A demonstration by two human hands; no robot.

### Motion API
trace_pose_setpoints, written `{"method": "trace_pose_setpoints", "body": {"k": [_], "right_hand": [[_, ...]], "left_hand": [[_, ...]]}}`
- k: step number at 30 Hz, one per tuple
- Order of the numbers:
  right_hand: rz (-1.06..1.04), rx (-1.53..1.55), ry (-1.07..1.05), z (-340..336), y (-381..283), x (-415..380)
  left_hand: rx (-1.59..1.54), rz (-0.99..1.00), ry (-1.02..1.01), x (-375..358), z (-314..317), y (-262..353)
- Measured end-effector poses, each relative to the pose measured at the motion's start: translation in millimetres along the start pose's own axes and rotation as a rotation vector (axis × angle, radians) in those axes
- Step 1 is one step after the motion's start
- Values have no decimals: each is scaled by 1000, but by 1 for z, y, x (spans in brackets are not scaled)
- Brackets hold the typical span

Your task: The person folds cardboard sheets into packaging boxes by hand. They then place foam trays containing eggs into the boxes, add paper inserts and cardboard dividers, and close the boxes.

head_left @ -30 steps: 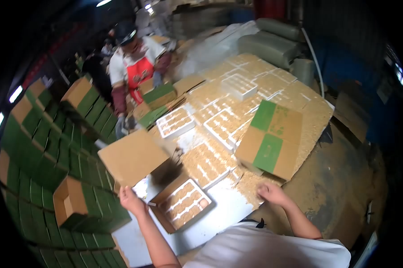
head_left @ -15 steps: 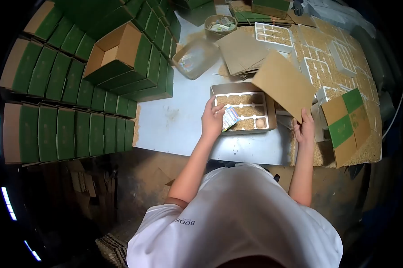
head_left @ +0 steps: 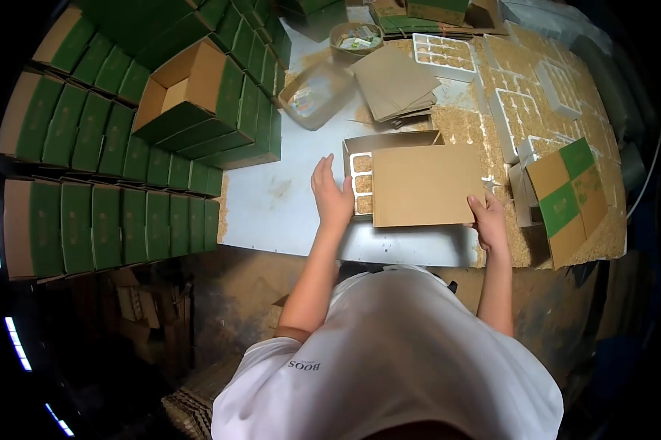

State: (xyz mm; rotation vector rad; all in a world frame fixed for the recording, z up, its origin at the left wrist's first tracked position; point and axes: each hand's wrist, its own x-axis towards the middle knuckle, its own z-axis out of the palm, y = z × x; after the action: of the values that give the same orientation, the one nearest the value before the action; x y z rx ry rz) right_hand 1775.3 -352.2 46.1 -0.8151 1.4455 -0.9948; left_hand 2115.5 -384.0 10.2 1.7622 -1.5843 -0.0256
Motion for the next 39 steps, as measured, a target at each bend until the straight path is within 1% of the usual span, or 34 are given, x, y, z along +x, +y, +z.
{"method": "trace_pose_setpoints", "body": {"k": [1, 3, 4, 5, 7, 8, 10, 11, 12, 13, 15, 16, 19, 21, 22, 23, 25, 26, 29, 30, 31, 33, 34, 35, 37, 38, 39], "right_hand": [[-9, -61, 3, 13, -7, 2], [-24, -119, 6, 36, -15, 13], [-36, -152, 18, 48, -19, 20], [-45, -186, 31, 55, -20, 28], [-222, -359, 46, 66, 10, 62], [-281, -459, 51, 71, 16, 65], [-372, -674, 73, 89, 21, 63], [-407, -790, 82, 96, 20, 60], [-489, -935, 169, 99, 30, 59], [-481, -1038, 119, 96, 38, 60], [-461, -1239, 14, 98, 33, 50], [-510, -1262, 80, 99, 38, 50], [-443, -1153, -90, 88, 24, 44], [-469, -1426, -83, 93, 27, 41], [-480, -1562, -77, 95, 28, 41], [-532, -1506, -43, 98, 18, 37], [-627, -1392, 24, 98, -9, 22], [-755, -1244, 219, 86, 2, 34], [-392, -574, 322, 57, 6, 66], [-202, -391, 168, 43, 15, 77], [-12, -202, 18, 29, 29, 92], [145, -122, -111, 27, 61, 116], [121, -236, -92, 30, 80, 125], [97, -352, -73, 30, 93, 130], [-97, -645, -10, 47, 106, 122], [-13, -630, -60, 56, 92, 114], [-7, -610, -28, 56, 107, 117]], "left_hand": [[-191, -197, -114, -3, 2, -8], [-577, -589, -341, -16, 25, -39], [-755, -630, -405, -23, 40, -58], [-736, -590, -450, -21, 37, -57], [-695, -509, -542, -14, 24, -46], [-642, -524, -554, -11, 16, -36], [-536, -555, -572, -5, 2, -18], [-541, -508, -532, -6, 6, -22], [-544, -462, -491, -9, 12, -29], [-545, -418, -451, -13, 18, -37], [-597, -454, -477, -14, 19, -40], [-621, -472, -490, -14, 19, -42], [-755, -463, -455, -15, 30, -51], [-803, -583, -543, -9, 26, -52], [-801, -577, -571, -5, 24, -54], [-798, -571, -599, -1, 23, -56], [-736, -430, -621, 5, 26, -68], [-719, -431, -693, 12, 26, -73], [-633, -763, -791, 34, 15, -52], [-578, -788, -840, 36, 27, -57], [-480, -647, -839, 30, 45, -63], [-288, -358, -827, 12, 93, -74], [-291, -218, -658, -4, 121, -76], [-459, -339, -744, 2, 119, -72], [-797, -591, -907, 15, 107, -64], [-893, -732, -980, 10, 108, -64], [-988, -875, -1033, 4, 109, -69]]}}
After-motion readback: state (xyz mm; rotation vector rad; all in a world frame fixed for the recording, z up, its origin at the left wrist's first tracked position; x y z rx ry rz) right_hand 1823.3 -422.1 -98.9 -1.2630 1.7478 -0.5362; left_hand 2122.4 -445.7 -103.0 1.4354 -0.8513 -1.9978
